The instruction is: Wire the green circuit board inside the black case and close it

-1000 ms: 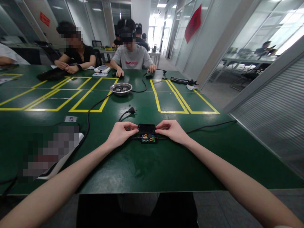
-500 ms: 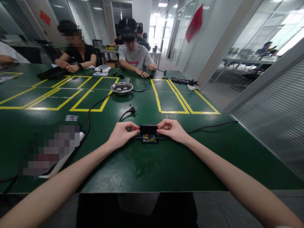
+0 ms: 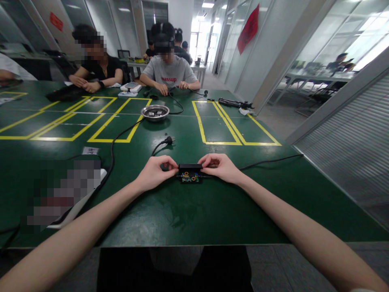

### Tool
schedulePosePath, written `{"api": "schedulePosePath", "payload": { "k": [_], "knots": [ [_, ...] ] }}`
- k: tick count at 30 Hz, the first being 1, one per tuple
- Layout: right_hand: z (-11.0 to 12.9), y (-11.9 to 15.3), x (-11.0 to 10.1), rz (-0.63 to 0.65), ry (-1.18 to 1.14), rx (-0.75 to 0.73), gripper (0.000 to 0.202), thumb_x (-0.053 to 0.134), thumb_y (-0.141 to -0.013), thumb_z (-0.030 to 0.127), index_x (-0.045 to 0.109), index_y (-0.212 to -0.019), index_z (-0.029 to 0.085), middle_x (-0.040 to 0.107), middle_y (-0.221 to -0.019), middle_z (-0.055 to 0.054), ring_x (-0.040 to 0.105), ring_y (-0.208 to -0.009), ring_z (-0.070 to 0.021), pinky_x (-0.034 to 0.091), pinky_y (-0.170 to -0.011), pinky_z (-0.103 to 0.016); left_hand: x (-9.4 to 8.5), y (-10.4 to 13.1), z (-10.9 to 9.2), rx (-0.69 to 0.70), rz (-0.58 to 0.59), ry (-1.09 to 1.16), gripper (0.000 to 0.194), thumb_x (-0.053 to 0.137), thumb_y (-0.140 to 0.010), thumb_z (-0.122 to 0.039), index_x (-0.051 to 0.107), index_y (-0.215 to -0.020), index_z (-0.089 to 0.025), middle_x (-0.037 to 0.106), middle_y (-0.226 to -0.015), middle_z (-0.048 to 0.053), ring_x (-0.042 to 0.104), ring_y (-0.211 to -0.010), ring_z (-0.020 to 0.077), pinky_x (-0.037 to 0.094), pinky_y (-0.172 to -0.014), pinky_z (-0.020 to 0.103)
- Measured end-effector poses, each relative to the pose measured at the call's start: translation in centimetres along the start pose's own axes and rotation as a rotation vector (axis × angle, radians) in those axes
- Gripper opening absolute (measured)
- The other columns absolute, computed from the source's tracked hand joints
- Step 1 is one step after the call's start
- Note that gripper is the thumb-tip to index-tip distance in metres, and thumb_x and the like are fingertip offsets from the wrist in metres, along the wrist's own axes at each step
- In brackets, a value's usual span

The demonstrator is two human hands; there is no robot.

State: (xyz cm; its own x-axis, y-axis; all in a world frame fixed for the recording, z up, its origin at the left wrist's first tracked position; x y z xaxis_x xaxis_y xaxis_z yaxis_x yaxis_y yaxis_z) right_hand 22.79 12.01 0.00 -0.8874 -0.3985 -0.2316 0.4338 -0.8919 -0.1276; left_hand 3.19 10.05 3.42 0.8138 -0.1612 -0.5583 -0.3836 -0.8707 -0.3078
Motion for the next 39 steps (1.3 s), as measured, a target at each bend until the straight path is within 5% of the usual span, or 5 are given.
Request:
{"api": "schedulePosePath", "payload": {
  "k": [14, 21, 26, 39],
  "knots": [
    [2.8, 0.6, 0.9, 0.095, 0.132, -0.228, 0.003, 0.068, -0.077, 0.015, 0.066, -0.077, 0.018, 0.072, -0.098, -0.006, 0.07, -0.089, -0.0184, 0.058, -0.085, -0.036, 0.5, 0.4, -2.2, 0.201, 0.109, -0.088, 0.012, 0.061, -0.086, -0.02, 0.073, -0.085, -0.016, 0.073, -0.084, 0.005, 0.066, -0.076, 0.0155, 0.053, -0.073, 0.027],
    [3.3, 1.0, 1.5, 0.142, 0.237, -0.255, 0.005, 0.068, -0.086, 0.022, 0.07, -0.087, 0.018, 0.072, -0.098, -0.007, 0.07, -0.087, -0.018, 0.059, -0.084, -0.034, 1.1, 0.8, -2.4, 0.246, 0.159, -0.076, 0.009, 0.065, -0.086, -0.022, 0.072, -0.082, -0.016, 0.07, -0.081, 0.004, 0.064, -0.072, 0.0142, 0.052, -0.07, 0.026],
    [3.5, 1.1, 1.7, 0.164, 0.341, -0.28, 0.025, 0.082, -0.081, 0.035, 0.072, -0.097, 0.018, 0.071, -0.097, -0.006, 0.067, -0.086, -0.0189, 0.057, -0.081, -0.034, 1.1, 0.9, -2.4, 0.264, 0.159, -0.083, 0.007, 0.066, -0.085, -0.019, 0.072, -0.084, -0.016, 0.07, -0.081, 0.003, 0.063, -0.071, 0.0134, 0.051, -0.069, 0.025],
    [3.5, 1.1, 2.2, 0.197, 0.353, -0.257, 0.022, 0.081, -0.084, 0.036, 0.07, -0.086, 0.017, 0.072, -0.103, -0.007, 0.068, -0.087, -0.0184, 0.054, -0.077, -0.032, 1.6, 0.3, -0.9, 0.064, 0.219, 0.072, 0.023, 0.067, -0.084, -0.02, 0.072, -0.106, -0.016, 0.071, -0.081, 0.001, 0.067, -0.075, 0.0144, 0.051, -0.071, 0.026]
  ]
}}
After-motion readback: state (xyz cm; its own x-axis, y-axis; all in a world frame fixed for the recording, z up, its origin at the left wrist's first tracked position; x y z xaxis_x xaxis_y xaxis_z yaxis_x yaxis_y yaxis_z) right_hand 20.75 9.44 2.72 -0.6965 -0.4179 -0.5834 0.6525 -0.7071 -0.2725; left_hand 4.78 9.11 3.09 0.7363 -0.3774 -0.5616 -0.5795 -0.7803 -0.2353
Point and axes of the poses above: each hand's wrist, its own y-axis away from the middle knuckle, its own x-axis out of the palm, z = x × y, the point moved 10 cm from there along -y, towards the middle knuckle
